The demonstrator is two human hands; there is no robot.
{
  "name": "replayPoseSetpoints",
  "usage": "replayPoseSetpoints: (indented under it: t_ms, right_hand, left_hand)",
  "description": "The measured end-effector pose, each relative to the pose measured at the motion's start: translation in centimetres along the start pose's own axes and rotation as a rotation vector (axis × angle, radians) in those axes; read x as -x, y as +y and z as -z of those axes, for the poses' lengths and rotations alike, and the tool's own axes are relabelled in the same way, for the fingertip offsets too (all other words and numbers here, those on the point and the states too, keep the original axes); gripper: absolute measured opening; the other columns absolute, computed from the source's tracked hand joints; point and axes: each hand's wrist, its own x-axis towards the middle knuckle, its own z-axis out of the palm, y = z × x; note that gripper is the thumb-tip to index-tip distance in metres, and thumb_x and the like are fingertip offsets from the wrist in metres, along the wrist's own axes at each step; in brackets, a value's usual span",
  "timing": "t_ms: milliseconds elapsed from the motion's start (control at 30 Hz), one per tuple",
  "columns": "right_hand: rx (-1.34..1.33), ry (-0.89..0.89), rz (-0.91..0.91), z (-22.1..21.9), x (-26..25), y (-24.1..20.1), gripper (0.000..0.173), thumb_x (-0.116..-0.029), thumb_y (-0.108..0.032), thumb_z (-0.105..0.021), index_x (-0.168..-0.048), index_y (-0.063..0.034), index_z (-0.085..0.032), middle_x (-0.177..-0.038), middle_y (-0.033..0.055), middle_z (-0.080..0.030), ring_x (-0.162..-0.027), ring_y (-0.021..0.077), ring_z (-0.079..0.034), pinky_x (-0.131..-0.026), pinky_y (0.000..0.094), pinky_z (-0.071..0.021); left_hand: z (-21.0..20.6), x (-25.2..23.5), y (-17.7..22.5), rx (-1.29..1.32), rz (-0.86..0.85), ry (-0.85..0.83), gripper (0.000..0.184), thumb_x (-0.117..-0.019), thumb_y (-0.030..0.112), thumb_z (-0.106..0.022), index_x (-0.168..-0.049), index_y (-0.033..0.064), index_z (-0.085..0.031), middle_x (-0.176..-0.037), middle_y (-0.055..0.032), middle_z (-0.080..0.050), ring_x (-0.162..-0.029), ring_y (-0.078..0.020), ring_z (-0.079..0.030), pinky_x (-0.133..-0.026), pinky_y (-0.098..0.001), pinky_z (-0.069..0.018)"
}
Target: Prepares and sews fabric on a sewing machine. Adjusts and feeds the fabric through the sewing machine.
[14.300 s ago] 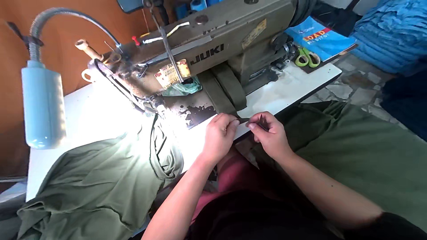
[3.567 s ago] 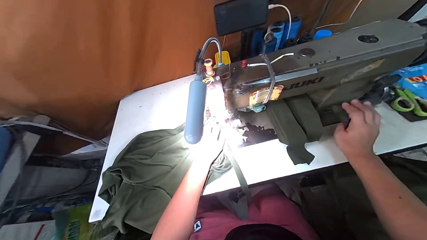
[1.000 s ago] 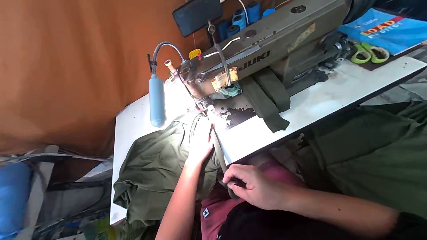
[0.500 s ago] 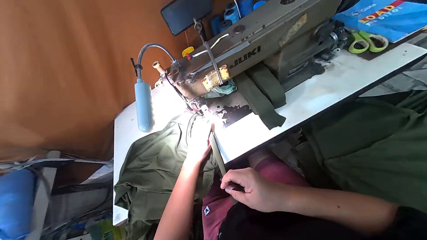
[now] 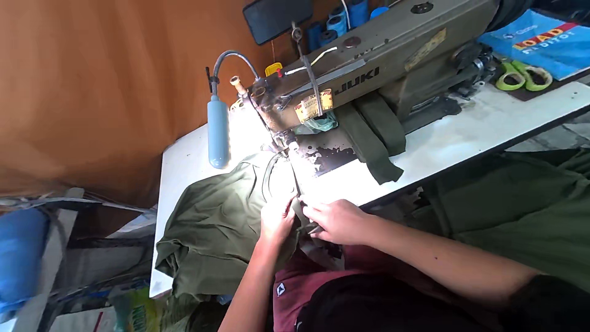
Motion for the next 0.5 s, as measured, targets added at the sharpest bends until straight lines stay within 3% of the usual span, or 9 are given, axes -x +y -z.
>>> replayPoseSetpoints:
  t_ms: [100, 267, 400, 500]
  right_hand:
    - [0.048, -0.03, 0.004, -0.5, 0.0, -0.7, 0.047, -0.1023, -0.034, -0.06, -0.13, 0.0037, -0.056, -0.147, 0.0247, -0.051, -0.103, 0.0416, -0.068, -0.077, 0.0558, -0.0542]
    - [-0.007, -0.089, -0.072, -1.2, 1.4, -1.4, 0.064, -0.1018, -0.035, -0.06, -0.152, 0.0004, -0.043, -0.163, 0.0206, -0.034, -0.107, 0.0409, -0.068, -0.082, 0.0553, -0.0549]
    - [-0.023, -0.076, -0.088, -1.6, 1.9, -1.6, 0.065, -0.0998, -0.033, -0.062, -0.153, -0.0017, -0.043, -0.165, 0.0184, -0.033, -0.097, 0.0381, -0.071, -0.077, 0.0525, -0.0561]
    - [-0.033, -0.07, -0.08, -1.6, 1.8, -1.4, 0.062, -0.0998, -0.032, -0.062, -0.15, -0.0014, -0.046, -0.161, 0.0198, -0.038, -0.097, 0.0393, -0.071, -0.076, 0.0536, -0.056]
  left_hand:
    - [-0.7, 0.6, 0.4, 0.071, 0.062, -0.01, 0.021, -0.0946, 0.007, -0.061, -0.099, 0.0001, -0.08, -0.113, -0.0158, -0.076, -0.104, -0.0281, -0.074, -0.095, -0.0426, -0.0565]
    - [-1.2, 1.0, 0.7, 0.073, 0.079, -0.055, 0.024, -0.096, 0.009, -0.059, -0.104, 0.0011, -0.08, -0.123, -0.0162, -0.073, -0.117, -0.0334, -0.069, -0.103, -0.0486, -0.051]
    - [-1.3, 0.9, 0.7, 0.056, 0.063, -0.109, 0.024, -0.0962, 0.008, -0.058, -0.104, 0.0005, -0.08, -0.126, -0.0171, -0.072, -0.121, -0.0363, -0.066, -0.106, -0.053, -0.0472]
    - [-1.4, 0.9, 0.6, 0.061, 0.034, -0.092, 0.025, -0.0952, 0.008, -0.058, -0.103, 0.0018, -0.08, -0.125, -0.0166, -0.072, -0.12, -0.0369, -0.066, -0.105, -0.0556, -0.0475]
